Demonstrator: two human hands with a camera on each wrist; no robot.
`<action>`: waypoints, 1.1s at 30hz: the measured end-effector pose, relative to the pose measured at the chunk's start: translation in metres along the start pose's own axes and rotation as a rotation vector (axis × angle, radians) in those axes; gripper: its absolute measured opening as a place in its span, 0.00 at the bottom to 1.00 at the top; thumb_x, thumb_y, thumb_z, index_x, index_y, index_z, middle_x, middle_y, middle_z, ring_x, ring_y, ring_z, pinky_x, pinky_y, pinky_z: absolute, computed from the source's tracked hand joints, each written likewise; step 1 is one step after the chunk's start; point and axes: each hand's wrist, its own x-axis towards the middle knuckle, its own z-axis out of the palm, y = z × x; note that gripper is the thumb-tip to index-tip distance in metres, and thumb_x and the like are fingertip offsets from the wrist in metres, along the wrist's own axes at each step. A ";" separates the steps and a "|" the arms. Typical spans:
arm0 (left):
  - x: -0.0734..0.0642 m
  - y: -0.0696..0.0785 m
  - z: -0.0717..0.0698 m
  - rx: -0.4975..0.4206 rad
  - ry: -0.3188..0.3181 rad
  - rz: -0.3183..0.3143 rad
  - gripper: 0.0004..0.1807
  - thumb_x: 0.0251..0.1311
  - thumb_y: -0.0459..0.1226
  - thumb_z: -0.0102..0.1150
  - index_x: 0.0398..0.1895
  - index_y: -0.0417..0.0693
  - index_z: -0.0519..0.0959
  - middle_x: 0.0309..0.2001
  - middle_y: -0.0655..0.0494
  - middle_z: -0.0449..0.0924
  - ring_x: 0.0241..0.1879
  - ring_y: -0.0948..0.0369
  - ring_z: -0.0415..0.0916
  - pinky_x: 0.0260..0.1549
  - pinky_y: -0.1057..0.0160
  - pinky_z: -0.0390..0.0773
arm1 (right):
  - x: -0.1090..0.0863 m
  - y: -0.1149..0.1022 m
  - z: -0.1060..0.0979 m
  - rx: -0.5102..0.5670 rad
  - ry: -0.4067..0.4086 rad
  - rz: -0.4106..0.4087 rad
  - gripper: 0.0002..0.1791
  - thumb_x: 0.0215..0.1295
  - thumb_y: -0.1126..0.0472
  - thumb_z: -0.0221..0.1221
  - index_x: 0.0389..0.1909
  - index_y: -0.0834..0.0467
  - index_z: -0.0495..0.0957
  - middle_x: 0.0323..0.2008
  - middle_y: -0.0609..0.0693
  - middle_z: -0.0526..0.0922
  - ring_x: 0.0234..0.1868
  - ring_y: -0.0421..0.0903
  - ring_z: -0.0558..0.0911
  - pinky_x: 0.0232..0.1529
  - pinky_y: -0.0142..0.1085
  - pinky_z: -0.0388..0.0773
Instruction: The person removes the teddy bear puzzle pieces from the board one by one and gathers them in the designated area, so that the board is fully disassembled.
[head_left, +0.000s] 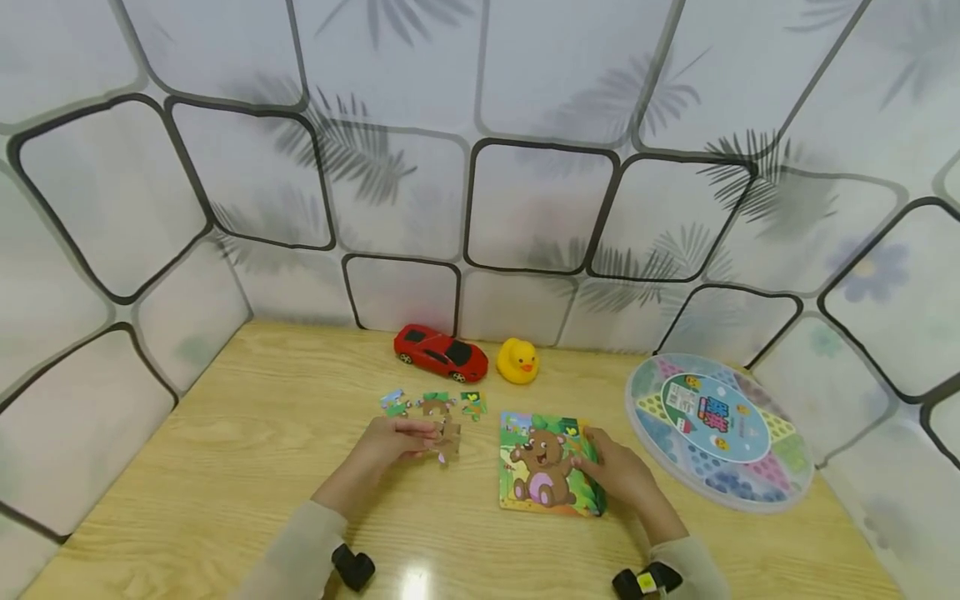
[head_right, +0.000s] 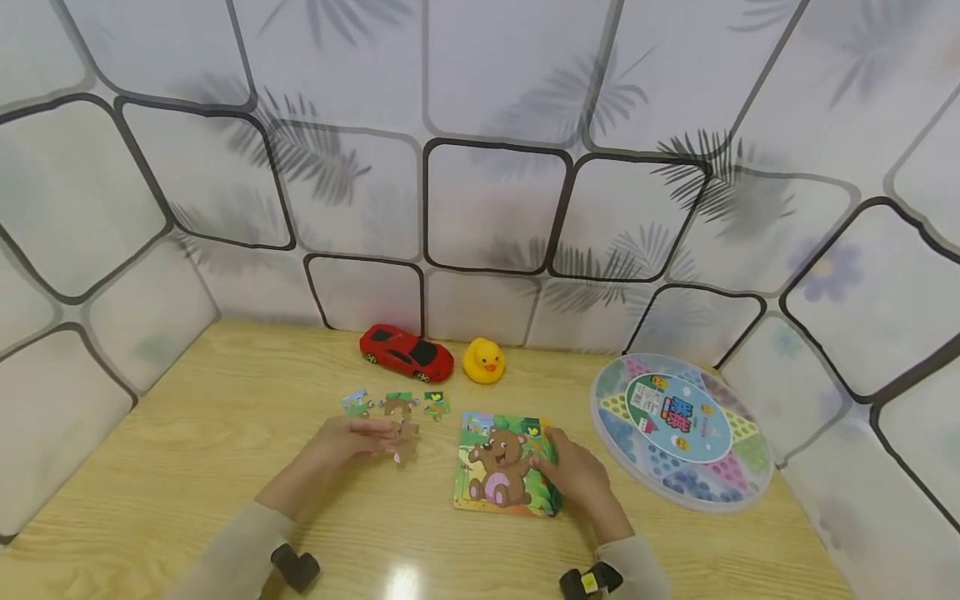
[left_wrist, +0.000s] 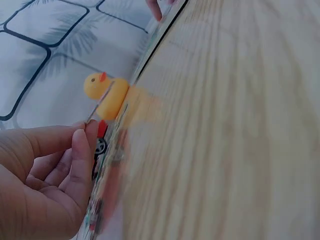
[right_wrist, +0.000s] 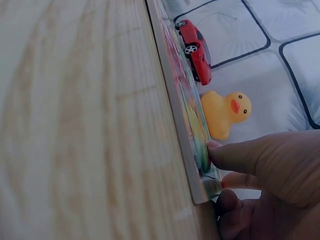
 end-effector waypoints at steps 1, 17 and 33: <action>0.000 0.001 -0.003 0.020 0.010 0.005 0.13 0.52 0.24 0.62 0.42 0.34 0.82 0.37 0.47 0.85 0.33 0.63 0.81 0.31 0.69 0.81 | 0.000 0.000 -0.001 0.004 -0.001 0.001 0.34 0.64 0.49 0.59 0.63 0.65 0.64 0.37 0.59 0.81 0.35 0.53 0.80 0.32 0.48 0.77; 0.000 0.003 -0.019 0.130 0.121 -0.046 0.14 0.51 0.20 0.61 0.44 0.27 0.80 0.36 0.44 0.84 0.31 0.61 0.82 0.30 0.65 0.83 | 0.000 0.002 0.005 0.008 -0.004 0.009 0.34 0.64 0.48 0.59 0.63 0.65 0.64 0.33 0.54 0.80 0.34 0.51 0.80 0.31 0.47 0.76; 0.006 0.012 -0.025 0.290 0.074 -0.053 0.09 0.53 0.27 0.65 0.38 0.32 0.83 0.31 0.52 0.83 0.23 0.66 0.75 0.24 0.69 0.77 | 0.000 0.000 0.000 0.010 0.008 -0.005 0.34 0.64 0.48 0.59 0.64 0.66 0.64 0.34 0.55 0.81 0.35 0.52 0.80 0.32 0.48 0.77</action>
